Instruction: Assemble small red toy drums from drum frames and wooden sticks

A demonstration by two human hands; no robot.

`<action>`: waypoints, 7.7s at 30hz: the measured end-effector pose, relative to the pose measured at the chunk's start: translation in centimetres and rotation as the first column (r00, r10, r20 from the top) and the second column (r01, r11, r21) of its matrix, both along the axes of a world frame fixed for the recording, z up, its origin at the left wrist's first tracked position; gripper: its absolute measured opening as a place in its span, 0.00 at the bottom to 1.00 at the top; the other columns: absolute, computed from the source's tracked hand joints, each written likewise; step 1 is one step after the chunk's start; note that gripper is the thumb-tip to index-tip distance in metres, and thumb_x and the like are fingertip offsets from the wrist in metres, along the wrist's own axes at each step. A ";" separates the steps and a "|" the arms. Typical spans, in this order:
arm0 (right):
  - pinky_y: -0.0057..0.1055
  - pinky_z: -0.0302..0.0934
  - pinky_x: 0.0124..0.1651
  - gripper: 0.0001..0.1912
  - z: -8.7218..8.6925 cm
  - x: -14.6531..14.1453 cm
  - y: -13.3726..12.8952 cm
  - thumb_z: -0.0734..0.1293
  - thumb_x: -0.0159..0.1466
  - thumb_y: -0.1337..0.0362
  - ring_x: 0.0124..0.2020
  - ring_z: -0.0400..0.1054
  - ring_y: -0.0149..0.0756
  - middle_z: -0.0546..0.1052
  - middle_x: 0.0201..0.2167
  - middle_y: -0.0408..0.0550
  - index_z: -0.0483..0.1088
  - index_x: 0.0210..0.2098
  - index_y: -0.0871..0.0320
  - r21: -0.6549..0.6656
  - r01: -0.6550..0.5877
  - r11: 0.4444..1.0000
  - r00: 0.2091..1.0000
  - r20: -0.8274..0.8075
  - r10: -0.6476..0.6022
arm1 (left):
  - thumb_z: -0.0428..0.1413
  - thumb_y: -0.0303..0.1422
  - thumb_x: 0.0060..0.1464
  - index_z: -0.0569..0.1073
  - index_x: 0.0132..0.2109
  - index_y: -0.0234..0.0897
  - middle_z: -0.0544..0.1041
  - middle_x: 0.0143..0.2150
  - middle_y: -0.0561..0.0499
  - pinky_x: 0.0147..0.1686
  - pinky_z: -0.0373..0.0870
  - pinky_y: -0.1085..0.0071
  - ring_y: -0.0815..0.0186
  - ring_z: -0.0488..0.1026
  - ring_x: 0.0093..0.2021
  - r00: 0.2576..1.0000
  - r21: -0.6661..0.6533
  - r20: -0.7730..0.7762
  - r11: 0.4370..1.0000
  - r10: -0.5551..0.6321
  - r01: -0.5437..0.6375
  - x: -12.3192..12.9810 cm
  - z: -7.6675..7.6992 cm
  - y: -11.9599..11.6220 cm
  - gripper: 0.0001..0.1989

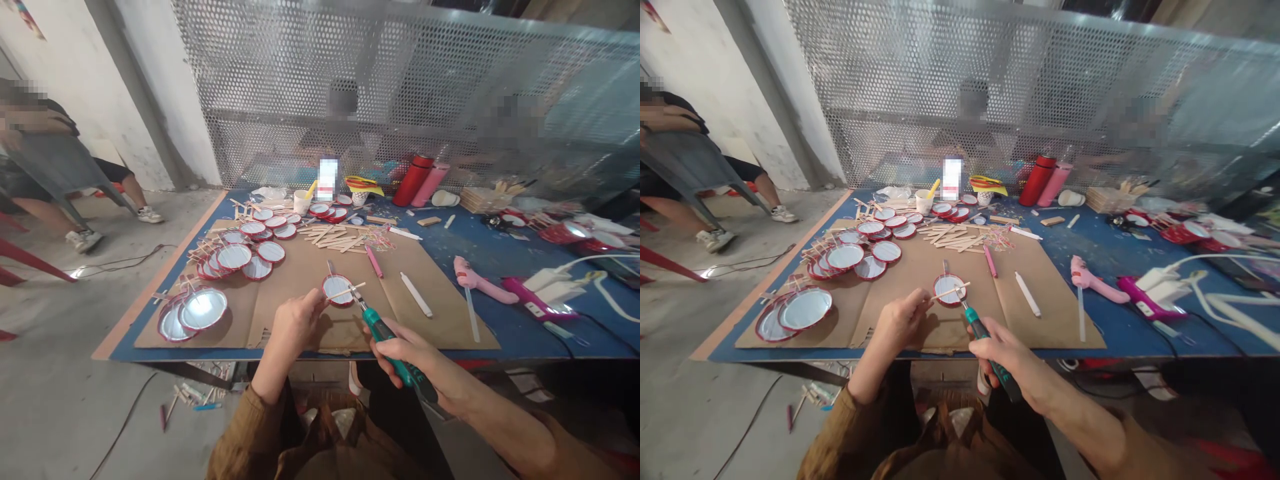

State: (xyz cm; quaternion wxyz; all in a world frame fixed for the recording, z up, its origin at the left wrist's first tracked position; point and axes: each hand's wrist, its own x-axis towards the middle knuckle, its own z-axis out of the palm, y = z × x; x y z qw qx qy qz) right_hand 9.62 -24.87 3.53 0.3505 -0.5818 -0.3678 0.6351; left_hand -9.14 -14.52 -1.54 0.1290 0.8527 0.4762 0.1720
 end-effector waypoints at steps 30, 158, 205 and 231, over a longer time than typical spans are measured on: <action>0.38 0.57 0.49 0.20 0.9 0.1 0.2 0.63 0.58 0.55 0.44 0.65 0.44 0.73 0.35 0.44 0.64 0.49 0.54 0.218 -0.192 0.957 0.820 0.572 0.034 | 0.45 0.35 0.62 0.72 0.33 0.39 0.73 0.24 0.52 0.25 0.50 0.75 0.70 0.65 0.24 0.986 -0.096 0.164 0.995 -0.013 0.029 -0.4 0.2 0.0 0.13; 0.18 0.43 0.17 0.20 -1.1 -3.3 0.3 0.68 0.51 0.53 0.17 0.48 0.20 0.61 0.23 0.35 0.61 0.38 0.55 -0.106 -0.016 0.994 0.988 -0.153 0.000 | 0.46 0.38 0.62 0.66 0.34 0.39 0.72 0.24 0.53 0.24 0.53 0.75 0.69 0.69 0.23 0.960 0.010 0.279 1.000 0.000 -0.003 -0.9 -0.9 -0.5 0.11; 0.24 0.44 0.21 0.20 0.0 -1.1 1.6 0.68 0.52 0.53 0.21 0.53 0.25 0.65 0.27 0.42 0.68 0.40 0.58 0.060 0.086 0.994 0.838 -0.545 -0.040 | 0.45 0.32 0.62 0.65 0.33 0.37 0.70 0.32 0.50 0.37 0.61 0.71 0.65 0.66 0.36 0.870 0.037 0.441 0.964 0.221 -0.263 -1.2 -0.9 0.3 0.09; 0.30 0.54 0.33 0.20 -1.4 2.8 10.5 0.65 0.57 0.54 0.39 0.68 0.42 0.74 0.41 0.52 0.65 0.46 0.56 0.479 -0.325 0.816 0.345 0.863 -0.369 | 0.44 0.27 0.60 0.70 0.48 0.35 0.70 0.45 0.41 0.44 0.65 0.65 0.59 0.69 0.46 0.901 0.213 0.041 0.877 0.432 -0.431 2.8 -0.7 5.1 0.13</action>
